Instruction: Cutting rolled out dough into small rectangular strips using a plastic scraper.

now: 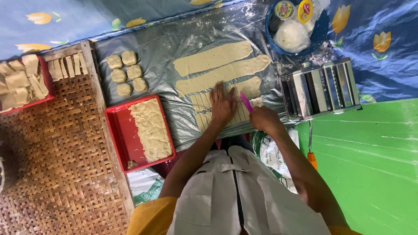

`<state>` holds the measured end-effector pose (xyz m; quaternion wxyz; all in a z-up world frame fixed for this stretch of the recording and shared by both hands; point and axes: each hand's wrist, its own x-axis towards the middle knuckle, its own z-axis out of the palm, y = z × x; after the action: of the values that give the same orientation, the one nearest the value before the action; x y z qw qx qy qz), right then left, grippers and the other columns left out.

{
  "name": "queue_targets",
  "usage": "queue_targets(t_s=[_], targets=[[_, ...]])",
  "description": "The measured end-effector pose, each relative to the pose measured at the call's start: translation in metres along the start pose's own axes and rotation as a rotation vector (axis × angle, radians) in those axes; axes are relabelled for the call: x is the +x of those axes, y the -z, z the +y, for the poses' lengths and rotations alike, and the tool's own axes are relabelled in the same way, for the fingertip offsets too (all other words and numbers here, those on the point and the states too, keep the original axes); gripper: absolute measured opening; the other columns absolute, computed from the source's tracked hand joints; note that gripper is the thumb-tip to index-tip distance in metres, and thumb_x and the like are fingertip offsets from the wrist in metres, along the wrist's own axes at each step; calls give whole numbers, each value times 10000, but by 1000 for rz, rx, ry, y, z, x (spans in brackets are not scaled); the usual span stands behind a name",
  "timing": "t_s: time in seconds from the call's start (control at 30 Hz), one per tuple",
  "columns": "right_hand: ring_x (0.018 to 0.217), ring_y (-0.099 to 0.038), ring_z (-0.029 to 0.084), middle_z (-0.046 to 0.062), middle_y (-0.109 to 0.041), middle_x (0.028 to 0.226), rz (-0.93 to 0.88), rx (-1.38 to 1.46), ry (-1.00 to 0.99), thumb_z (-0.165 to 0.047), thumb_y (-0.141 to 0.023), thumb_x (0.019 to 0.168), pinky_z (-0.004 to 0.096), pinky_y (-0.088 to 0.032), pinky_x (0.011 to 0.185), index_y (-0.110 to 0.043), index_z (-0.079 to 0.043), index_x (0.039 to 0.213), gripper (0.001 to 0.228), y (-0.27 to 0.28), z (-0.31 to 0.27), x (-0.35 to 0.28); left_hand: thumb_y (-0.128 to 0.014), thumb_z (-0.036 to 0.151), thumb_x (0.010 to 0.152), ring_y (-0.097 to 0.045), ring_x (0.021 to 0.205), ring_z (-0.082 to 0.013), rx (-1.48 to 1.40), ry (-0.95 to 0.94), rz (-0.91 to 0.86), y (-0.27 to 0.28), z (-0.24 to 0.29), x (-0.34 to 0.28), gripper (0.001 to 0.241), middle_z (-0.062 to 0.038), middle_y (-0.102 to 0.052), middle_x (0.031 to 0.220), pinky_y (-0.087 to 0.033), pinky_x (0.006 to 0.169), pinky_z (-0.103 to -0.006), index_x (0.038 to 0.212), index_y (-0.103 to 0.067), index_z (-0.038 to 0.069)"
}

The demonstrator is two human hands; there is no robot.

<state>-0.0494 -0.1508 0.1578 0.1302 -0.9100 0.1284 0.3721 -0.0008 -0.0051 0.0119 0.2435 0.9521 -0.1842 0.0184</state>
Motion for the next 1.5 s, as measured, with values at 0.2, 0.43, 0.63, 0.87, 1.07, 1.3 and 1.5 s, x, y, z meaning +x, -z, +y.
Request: queue_targets(t_s=[0.2, 0.43, 0.63, 0.87, 1.07, 1.3, 1.5], targets=[[960, -736, 486, 291, -755, 834, -16, 36, -17, -331, -412, 913, 582, -555, 865, -757, 101, 959, 555, 0, 7, 3, -558, 325, 957, -273, 1521, -400, 11, -25, 16, 3, 3, -1, 448, -239, -379, 1562, -225, 1193, -602, 1391, -614, 232], [1022, -716, 511, 316, -758, 899, 14, 34, 12, -345, -403, 907, 601, -542, 893, -740, 113, 1005, 577, 4, 2, 2, -541, 278, 962, -288, 1515, -400, 5, -33, 25, 2, 5, -5, 436, -229, -402, 1543, -241, 1191, -594, 1389, -616, 232], [1066, -699, 524, 351, -743, 964, 4, 4, 14, -300, -437, 916, 607, -539, 890, -732, 120, 1042, 529, -3, 9, 4, -587, 293, 947, -268, 1518, -407, -24, -39, 4, 1, 5, -10, 441, -223, -382, 1556, -219, 1200, -605, 1383, -621, 234], [1109, -681, 513, 324, -749, 995, -6, 93, -15, -436, -384, 929, 599, -516, 956, -743, 79, 1065, 643, 24, -11, -42, -548, 291, 976, -271, 1517, -413, -29, -45, 38, -5, 7, -14, 425, -230, -397, 1543, -205, 1211, -597, 1391, -619, 232], [1141, -652, 546, 353, -730, 1077, 83, 140, 20, -429, -364, 984, 632, -484, 992, -741, 75, 1103, 640, 31, -5, -42, -538, 290, 987, -255, 1519, -417, -48, -54, 67, -8, 2, -16, 401, -228, -372, 1552, -199, 1217, -588, 1371, -636, 234], [1165, -656, 509, 320, -726, 1144, 29, 81, -1, -482, -363, 996, 589, -507, 1001, -720, 23, 1184, 646, 5, 8, -23, -570, 313, 933, -265, 1524, -399, -30, -57, 35, -4, 3, -22, 415, -220, -394, 1549, -216, 1208, -587, 1336, -666, 280], [1183, -642, 518, 336, -715, 1169, -1, 81, -3, -476, -352, 997, 603, -500, 1009, -728, 18, 1182, 647, 13, 3, -40, -569, 298, 932, -257, 1530, -394, -44, -63, 35, 1, 6, -24, 396, -213, -387, 1562, -219, 1198, -595, 1310, -686, 281]])
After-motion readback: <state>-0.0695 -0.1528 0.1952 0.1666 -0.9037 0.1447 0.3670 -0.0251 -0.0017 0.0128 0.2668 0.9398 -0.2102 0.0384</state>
